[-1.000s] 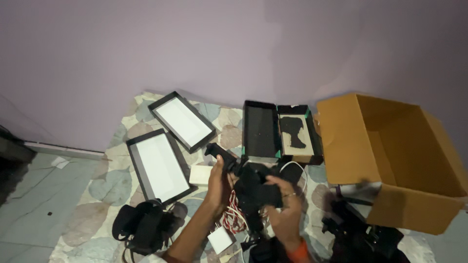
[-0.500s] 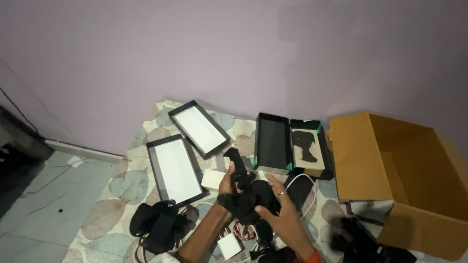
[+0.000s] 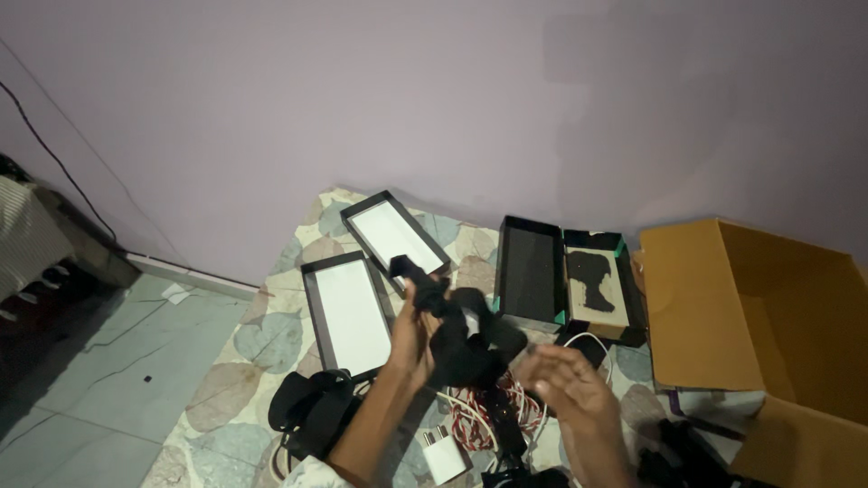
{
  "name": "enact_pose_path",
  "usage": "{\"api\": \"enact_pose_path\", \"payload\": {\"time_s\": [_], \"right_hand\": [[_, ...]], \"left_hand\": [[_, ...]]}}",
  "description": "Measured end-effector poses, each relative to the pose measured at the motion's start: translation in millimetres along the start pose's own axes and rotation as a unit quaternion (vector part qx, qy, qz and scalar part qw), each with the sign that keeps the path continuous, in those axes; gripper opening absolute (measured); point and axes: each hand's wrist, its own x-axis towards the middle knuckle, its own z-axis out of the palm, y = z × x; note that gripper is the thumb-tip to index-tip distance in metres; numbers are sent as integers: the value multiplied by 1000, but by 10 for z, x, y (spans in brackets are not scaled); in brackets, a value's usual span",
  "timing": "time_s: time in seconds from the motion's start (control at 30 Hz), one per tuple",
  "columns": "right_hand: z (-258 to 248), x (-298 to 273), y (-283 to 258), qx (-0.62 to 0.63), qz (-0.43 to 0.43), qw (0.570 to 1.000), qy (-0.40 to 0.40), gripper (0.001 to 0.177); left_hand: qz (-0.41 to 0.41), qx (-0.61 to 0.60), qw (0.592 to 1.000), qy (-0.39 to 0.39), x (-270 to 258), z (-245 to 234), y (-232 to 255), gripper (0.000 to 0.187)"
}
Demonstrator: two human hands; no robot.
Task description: The person assembles a black camera mount by attaching a small black component to a larger base. They then place the assembled unit into a cardboard box and proceed to handle a black fabric pouch, manipulating its opening.
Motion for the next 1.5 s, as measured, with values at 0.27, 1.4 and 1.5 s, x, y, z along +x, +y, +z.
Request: {"api": "enact_pose_path", "payload": {"time_s": [0.27, 1.4, 1.5], "right_hand": [[286, 152, 42, 165, 67, 983, 50, 77], [285, 114, 67, -125, -9, 991, 48, 53], [359, 172, -34, -207, -87, 974, 19, 57]], "left_hand": [[-35, 2, 983, -180, -435, 553, 41, 50], [136, 316, 939, -20, 142, -186, -379, 49], [130, 309, 942, -19, 105, -138, -354, 50]]}}
